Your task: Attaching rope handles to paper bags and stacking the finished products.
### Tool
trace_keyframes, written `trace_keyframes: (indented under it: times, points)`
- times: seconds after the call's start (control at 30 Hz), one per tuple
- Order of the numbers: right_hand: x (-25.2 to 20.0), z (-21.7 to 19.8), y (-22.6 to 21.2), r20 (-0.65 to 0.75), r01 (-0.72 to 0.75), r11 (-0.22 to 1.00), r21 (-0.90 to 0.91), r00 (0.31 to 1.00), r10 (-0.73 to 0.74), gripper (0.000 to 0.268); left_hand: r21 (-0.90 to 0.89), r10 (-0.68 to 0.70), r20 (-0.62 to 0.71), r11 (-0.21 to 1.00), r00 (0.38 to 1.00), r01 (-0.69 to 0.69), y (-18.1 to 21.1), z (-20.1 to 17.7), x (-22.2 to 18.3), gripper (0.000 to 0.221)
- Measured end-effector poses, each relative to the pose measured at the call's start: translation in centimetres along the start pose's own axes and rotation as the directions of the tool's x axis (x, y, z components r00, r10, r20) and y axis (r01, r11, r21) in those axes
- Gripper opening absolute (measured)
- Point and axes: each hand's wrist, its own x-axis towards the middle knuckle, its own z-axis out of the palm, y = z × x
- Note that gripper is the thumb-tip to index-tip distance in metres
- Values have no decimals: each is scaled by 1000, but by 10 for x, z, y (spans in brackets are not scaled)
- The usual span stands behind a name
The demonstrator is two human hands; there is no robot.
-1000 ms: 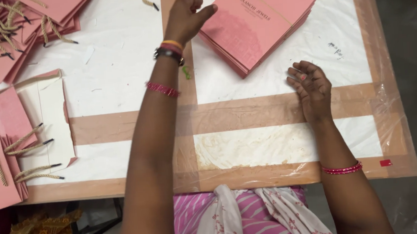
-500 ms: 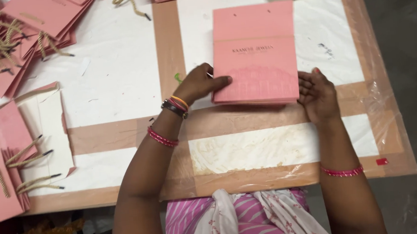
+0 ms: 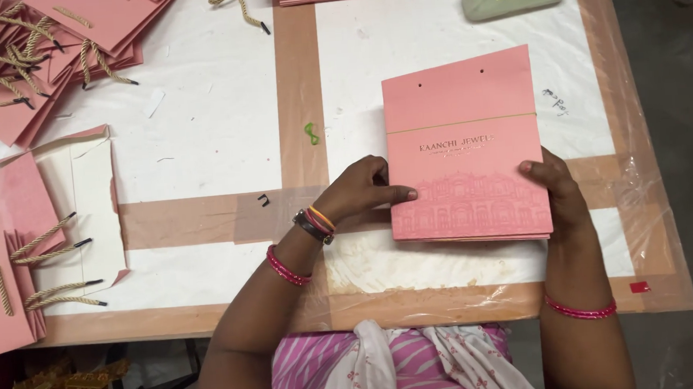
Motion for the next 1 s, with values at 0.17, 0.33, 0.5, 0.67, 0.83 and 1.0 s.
trace_keyframes:
  times: [0.17, 0.33, 0.5, 0.67, 0.83, 1.0]
  points:
    - [-3, -18, 14, 20, 209, 973, -95, 978, -208, 76, -225, 118, -140, 963, 983, -148, -9, 7, 2, 67]
    - [1, -46, 35, 215, 566, 814, -130, 817, -534, 44, -260, 415, -450, 786, 790, -561, 8, 12, -15, 91]
    - [13, -78, 63, 127, 500, 865, -32, 861, -493, 63, -27, 497, -346, 843, 796, -537, 12, 3, -18, 98]
    - [15, -63, 60, 71, 445, 895, -41, 894, -441, 71, -88, 451, -219, 874, 865, -478, -7, 6, -2, 105]
    - [13, -22, 37, 13, 366, 887, -282, 926, -378, 97, -71, 345, -187, 929, 920, -363, -11, 14, 4, 114]
    - [15, -15, 31, -73, 296, 900, -322, 939, -335, 77, -242, 244, -241, 922, 939, -302, -7, 19, 1, 107]
